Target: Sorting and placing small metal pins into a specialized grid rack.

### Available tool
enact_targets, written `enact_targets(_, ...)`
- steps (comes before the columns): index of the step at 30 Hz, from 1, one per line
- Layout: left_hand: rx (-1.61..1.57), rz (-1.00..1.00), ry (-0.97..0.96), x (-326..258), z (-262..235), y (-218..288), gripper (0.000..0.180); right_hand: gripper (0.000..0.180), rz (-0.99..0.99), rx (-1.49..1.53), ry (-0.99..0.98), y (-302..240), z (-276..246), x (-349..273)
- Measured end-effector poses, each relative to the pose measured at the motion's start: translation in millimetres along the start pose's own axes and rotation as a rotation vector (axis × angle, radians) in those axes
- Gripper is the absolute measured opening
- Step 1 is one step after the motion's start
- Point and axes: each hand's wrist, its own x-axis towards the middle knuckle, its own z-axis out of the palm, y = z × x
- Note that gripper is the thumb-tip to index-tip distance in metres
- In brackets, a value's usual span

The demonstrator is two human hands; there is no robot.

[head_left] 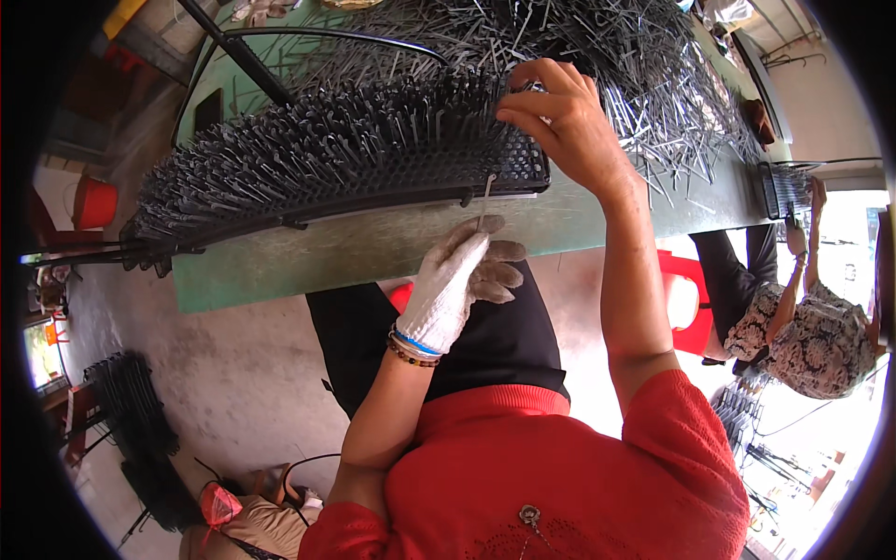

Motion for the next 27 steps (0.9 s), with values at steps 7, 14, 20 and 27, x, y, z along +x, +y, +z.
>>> enact_targets(7,-0.103,0.002,-0.023,1.7,-6.1,-3.9,0.033,0.022,0.089,0.194,0.146,-14.5,-2.7,-14.8)
enact_targets(14,-0.492,0.08,-0.017,0.6,-5.1,-3.0,0.029,0.033,-0.148,0.413,-0.082,-73.9,-4.3,-65.0)
enact_targets(20,-0.504,0.044,-0.031,1.0,-4.5,-7.0,0.031,0.034,-0.147,0.214,0.039,-84.8,12.5,-91.0)
enact_targets(27,-0.551,-0.017,-0.012,-3.6,-6.3,-12.7,0.033,0.035,-0.143,0.316,-0.036,-91.5,6.1,-99.1)
